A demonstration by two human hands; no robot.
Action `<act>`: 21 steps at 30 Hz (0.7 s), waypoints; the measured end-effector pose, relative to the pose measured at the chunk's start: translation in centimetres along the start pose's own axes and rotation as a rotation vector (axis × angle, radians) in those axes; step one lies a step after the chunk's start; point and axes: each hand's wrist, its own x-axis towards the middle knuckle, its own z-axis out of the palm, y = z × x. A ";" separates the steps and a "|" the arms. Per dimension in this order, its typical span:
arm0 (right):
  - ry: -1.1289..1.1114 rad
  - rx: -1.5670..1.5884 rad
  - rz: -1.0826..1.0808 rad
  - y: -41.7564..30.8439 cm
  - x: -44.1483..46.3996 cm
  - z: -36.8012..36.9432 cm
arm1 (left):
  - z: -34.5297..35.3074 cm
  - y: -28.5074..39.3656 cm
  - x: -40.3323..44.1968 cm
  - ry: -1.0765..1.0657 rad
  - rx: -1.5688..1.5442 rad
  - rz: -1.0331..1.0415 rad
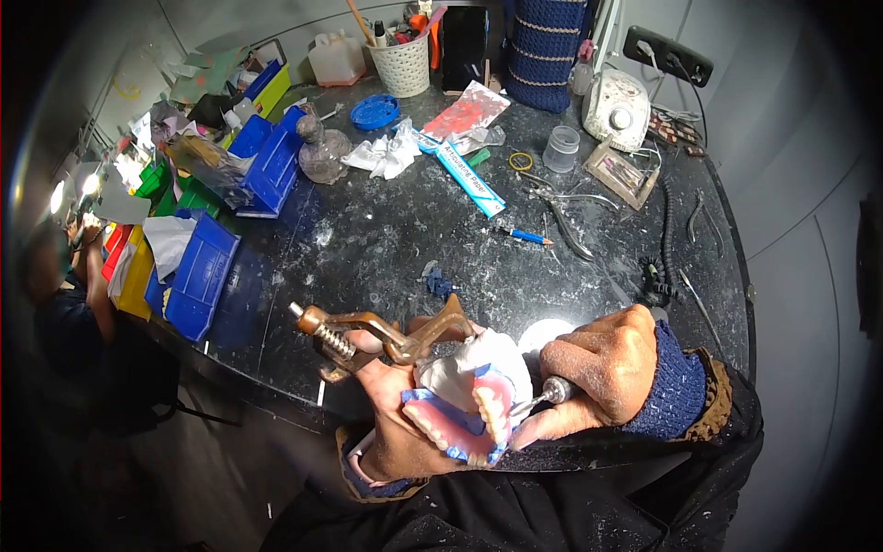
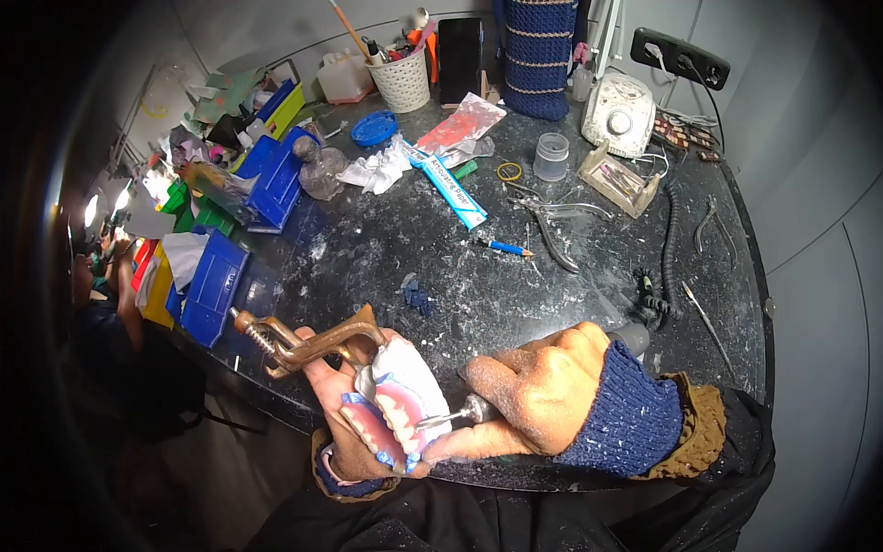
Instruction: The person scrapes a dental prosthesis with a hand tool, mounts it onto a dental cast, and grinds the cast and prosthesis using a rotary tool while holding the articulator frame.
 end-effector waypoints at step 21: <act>0.043 -0.213 0.061 0.1 0.2 -0.8 | -1.6 -0.1 0.2 -0.365 0.538 0.206</act>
